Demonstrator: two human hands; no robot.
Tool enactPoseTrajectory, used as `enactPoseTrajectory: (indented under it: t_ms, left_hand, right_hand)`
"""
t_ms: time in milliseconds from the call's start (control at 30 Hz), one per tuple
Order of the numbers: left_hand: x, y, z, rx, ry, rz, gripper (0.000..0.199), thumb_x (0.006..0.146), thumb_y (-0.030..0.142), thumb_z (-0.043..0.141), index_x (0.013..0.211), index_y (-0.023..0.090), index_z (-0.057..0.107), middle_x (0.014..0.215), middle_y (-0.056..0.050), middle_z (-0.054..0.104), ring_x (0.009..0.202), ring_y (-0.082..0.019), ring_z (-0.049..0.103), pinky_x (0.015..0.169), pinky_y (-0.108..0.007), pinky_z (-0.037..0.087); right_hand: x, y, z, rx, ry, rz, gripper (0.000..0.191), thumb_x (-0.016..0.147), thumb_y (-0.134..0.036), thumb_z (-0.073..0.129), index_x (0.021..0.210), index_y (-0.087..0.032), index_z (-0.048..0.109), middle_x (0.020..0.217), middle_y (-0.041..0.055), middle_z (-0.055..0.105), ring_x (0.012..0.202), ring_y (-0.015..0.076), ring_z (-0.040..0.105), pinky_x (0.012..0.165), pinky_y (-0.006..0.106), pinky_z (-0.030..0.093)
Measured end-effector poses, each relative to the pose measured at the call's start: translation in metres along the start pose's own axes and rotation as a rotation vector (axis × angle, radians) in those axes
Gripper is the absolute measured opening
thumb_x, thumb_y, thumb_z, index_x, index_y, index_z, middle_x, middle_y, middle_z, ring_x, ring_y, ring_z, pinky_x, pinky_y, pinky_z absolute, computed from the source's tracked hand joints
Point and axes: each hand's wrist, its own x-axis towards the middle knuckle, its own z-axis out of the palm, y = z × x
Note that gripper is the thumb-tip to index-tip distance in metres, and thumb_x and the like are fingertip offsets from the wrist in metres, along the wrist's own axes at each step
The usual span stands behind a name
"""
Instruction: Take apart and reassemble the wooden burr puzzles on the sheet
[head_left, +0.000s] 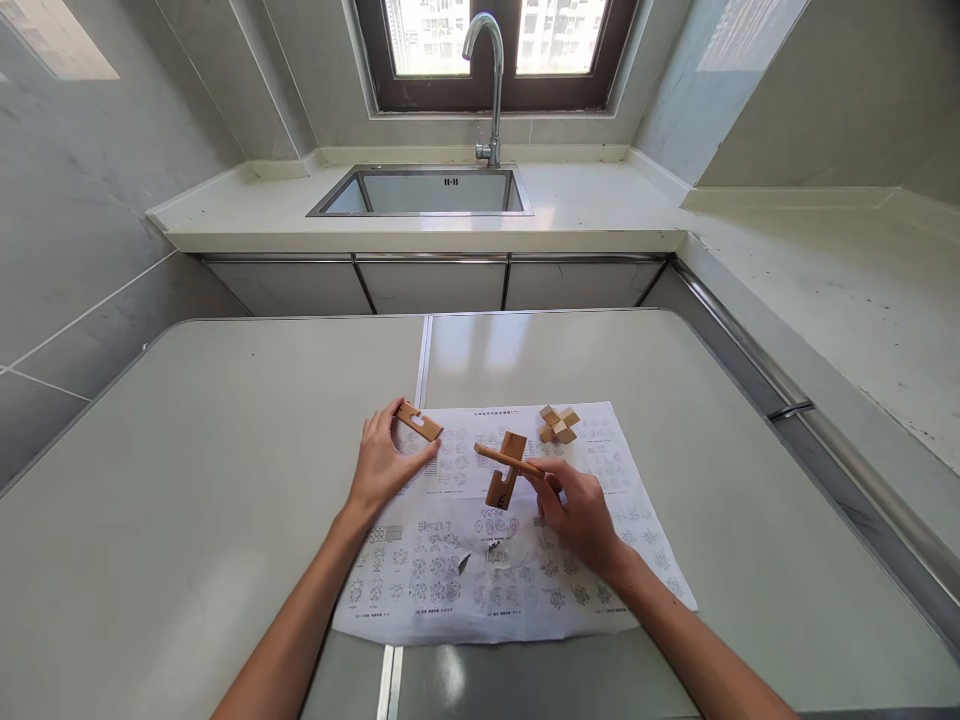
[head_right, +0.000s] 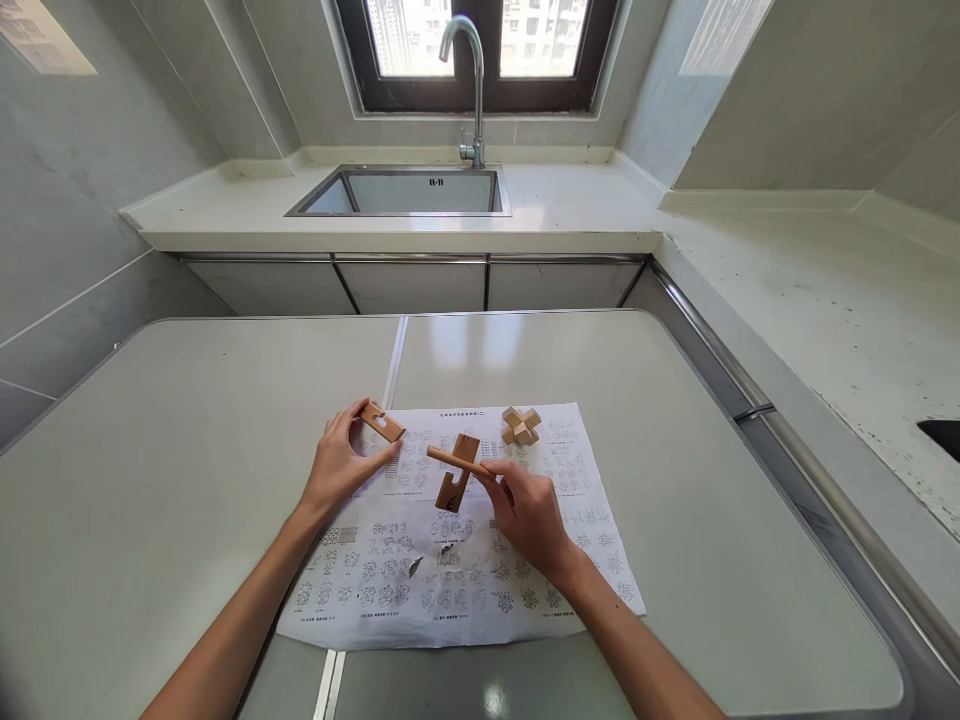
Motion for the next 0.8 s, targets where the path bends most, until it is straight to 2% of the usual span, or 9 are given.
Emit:
enactPoseTrajectory:
  t_ms: [267,533,667,800]
  left_hand:
    - [0.004,-0.013,-0.007,0.085,-0.094,0.09,0.08,0.081,0.051,0.077,0.15,0.022,0.048,0.146,-0.014,0.056,0.139,-0.038,0.046,0.116,-0.056,0.04]
    - [0.008,-0.025,-0.029,0.135,-0.271,0.202,0.078,0.088,0.053,0.071,0.156,0.028,0.043,0.153,-0.011,0.053,0.144,-0.038,0.04,0.118,-0.057,0.036]
    - [0.008,-0.026,-0.031,0.132,-0.283,0.229,0.078,0.087,0.052,0.072,0.156,0.029,0.043,0.154,-0.009,0.053,0.145,-0.037,0.04,0.118,-0.054,0.037]
    - [0.006,-0.022,-0.021,0.189,-0.229,0.267,0.078,0.085,0.056,0.074,0.152,0.028,0.046,0.151,-0.01,0.055,0.14,-0.037,0.044,0.117,-0.056,0.034]
  right_hand:
    - [0.0,0.0,-0.001,0.023,-0.02,0.007,0.015,0.109,-0.033,0.051,0.111,-0.026,0.064,0.057,-0.0038,0.06,0.041,0.0151,0.054,0.043,0.028,0.041]
    - [-0.001,0.003,0.0,0.02,-0.032,-0.007,0.013,0.109,-0.031,0.051,0.11,-0.026,0.064,0.059,-0.0033,0.059,0.043,0.0145,0.051,0.045,0.027,0.039]
    - [-0.001,0.003,0.0,0.032,-0.036,0.005,0.012,0.109,-0.03,0.052,0.111,-0.026,0.064,0.059,-0.0036,0.059,0.043,0.0144,0.05,0.045,0.027,0.038]
    - [-0.001,0.004,0.0,0.03,-0.042,0.013,0.012,0.109,-0.031,0.052,0.11,-0.026,0.063,0.058,-0.0036,0.059,0.043,0.015,0.051,0.045,0.028,0.039]
